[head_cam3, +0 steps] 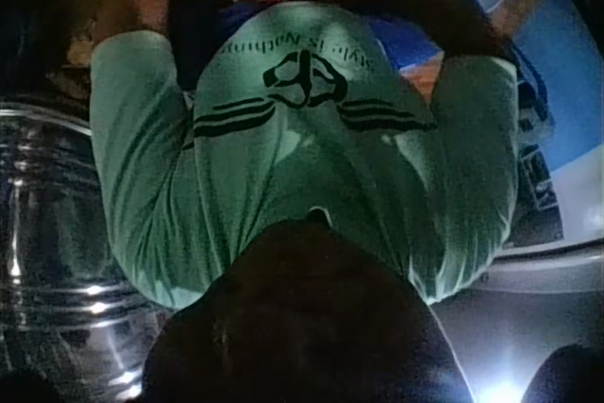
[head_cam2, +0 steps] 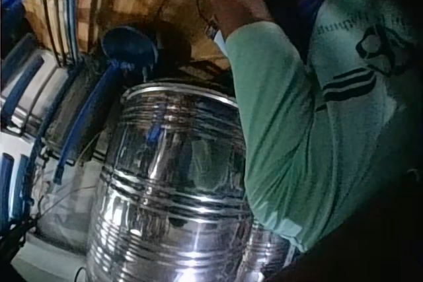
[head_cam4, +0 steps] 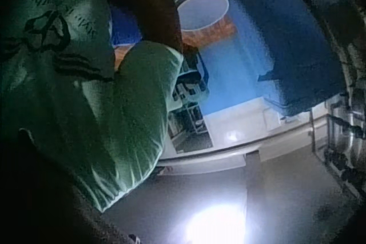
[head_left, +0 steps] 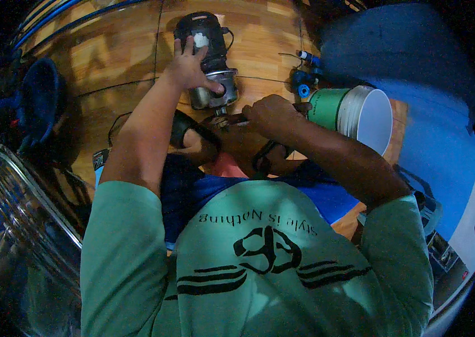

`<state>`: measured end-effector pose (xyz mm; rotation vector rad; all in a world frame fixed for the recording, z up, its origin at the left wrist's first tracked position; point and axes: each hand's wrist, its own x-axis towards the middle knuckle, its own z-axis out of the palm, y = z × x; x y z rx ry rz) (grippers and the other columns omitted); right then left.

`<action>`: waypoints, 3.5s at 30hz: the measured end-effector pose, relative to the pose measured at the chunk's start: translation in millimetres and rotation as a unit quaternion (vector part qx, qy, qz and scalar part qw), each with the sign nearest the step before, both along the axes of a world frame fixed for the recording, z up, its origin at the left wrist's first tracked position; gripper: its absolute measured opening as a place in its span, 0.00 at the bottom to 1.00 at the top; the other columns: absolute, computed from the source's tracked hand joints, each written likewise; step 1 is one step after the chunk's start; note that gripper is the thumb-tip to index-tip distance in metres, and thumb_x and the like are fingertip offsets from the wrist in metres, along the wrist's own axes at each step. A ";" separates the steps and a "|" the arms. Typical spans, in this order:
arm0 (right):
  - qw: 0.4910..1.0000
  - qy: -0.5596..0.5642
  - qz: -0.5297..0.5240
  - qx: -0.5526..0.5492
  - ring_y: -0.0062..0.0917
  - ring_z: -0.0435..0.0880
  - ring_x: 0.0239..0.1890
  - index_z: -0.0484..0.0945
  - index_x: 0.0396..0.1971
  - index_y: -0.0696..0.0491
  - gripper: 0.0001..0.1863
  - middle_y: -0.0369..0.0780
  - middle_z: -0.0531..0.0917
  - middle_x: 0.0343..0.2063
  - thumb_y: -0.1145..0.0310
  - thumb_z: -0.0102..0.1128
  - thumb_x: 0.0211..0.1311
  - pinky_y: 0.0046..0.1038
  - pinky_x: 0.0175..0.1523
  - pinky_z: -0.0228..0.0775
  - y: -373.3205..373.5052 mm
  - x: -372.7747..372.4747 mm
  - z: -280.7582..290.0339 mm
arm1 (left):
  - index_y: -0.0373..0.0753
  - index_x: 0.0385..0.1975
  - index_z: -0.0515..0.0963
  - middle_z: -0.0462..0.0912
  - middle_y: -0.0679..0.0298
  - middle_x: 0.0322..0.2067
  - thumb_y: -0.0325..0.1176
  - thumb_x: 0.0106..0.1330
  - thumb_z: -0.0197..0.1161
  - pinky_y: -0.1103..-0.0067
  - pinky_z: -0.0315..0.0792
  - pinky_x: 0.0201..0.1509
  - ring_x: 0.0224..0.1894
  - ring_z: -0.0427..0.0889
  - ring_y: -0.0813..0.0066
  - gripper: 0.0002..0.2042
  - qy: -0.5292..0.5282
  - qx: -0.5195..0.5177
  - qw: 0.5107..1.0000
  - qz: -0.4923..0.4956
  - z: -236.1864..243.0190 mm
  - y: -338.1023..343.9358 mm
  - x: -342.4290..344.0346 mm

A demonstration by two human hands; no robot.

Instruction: The person sits on the floor and works on a small electric water pump. They apply white thread seal tape to a threaded fitting, then attach the fitting to the pump and tighten it with a wrench. The person also retrieves a small white plastic part from a nearby shelf and handles it before returning to the pump.

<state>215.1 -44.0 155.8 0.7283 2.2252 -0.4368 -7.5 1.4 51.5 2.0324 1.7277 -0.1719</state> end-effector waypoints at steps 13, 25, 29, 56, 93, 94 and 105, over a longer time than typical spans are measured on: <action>1.000 -0.020 -0.015 0.012 0.40 0.88 0.38 0.85 0.35 0.56 0.10 0.48 0.87 0.34 0.70 0.57 0.58 0.41 0.42 0.80 -10.7 -14.6 10.4 | 0.35 0.69 0.57 0.46 0.28 0.68 0.82 0.27 0.63 0.54 0.28 0.76 0.74 0.37 0.36 0.69 -0.004 0.019 1.000 -0.019 -3.4 0.6 -1.0; 0.999 0.050 0.012 -0.011 0.40 0.87 0.36 0.85 0.35 0.53 0.10 0.46 0.87 0.32 0.68 0.60 0.54 0.42 0.40 0.80 3.4 -15.6 14.6 | 0.45 0.71 0.58 0.44 0.30 0.69 0.76 0.33 0.68 0.50 0.36 0.75 0.72 0.36 0.27 0.62 0.063 0.077 0.993 -0.060 -48.2 8.4 -7.9; 0.999 0.008 0.046 -0.013 0.41 0.87 0.35 0.84 0.41 0.49 0.14 0.45 0.86 0.32 0.67 0.62 0.53 0.42 0.38 0.80 12.6 -29.0 -1.0 | 0.51 0.72 0.56 0.42 0.37 0.71 0.69 0.36 0.73 0.49 0.43 0.74 0.72 0.38 0.27 0.59 0.039 0.069 0.996 -0.040 -52.7 11.4 -11.4; 0.998 -0.005 -0.036 -0.048 0.42 0.85 0.42 0.74 0.53 0.45 0.19 0.45 0.84 0.40 0.68 0.53 0.61 0.46 0.51 0.72 23.0 108.5 -95.2 | 0.48 0.71 0.57 0.41 0.36 0.71 0.80 0.22 0.68 0.51 0.43 0.74 0.72 0.36 0.26 0.69 0.039 0.007 0.999 -0.006 -22.8 5.1 -0.5; 0.994 -0.096 -0.053 -0.021 0.38 0.86 0.45 0.82 0.47 0.51 0.17 0.44 0.86 0.42 0.63 0.60 0.58 0.41 0.44 0.80 -15.0 -5.1 -26.9 | 0.49 0.72 0.54 0.40 0.38 0.72 0.81 0.21 0.67 0.53 0.39 0.75 0.73 0.34 0.31 0.70 0.046 -0.018 0.999 -0.001 -7.5 8.6 7.4; 0.994 -0.090 -0.054 -0.016 0.39 0.86 0.44 0.81 0.48 0.51 0.17 0.44 0.86 0.42 0.64 0.60 0.58 0.41 0.44 0.80 -14.9 1.4 -34.3 | 0.50 0.72 0.54 0.40 0.38 0.72 0.81 0.21 0.67 0.52 0.39 0.75 0.73 0.34 0.31 0.70 0.044 -0.010 0.999 -0.001 -9.0 7.8 7.0; 0.998 -0.010 -0.056 0.017 0.40 0.87 0.36 0.75 0.53 0.41 0.18 0.45 0.84 0.30 0.68 0.50 0.64 0.42 0.37 0.79 -6.3 102.3 -77.5 | 0.48 0.72 0.55 0.40 0.37 0.72 0.80 0.20 0.69 0.51 0.43 0.74 0.72 0.36 0.27 0.70 0.034 0.010 0.999 0.000 -24.4 7.0 7.5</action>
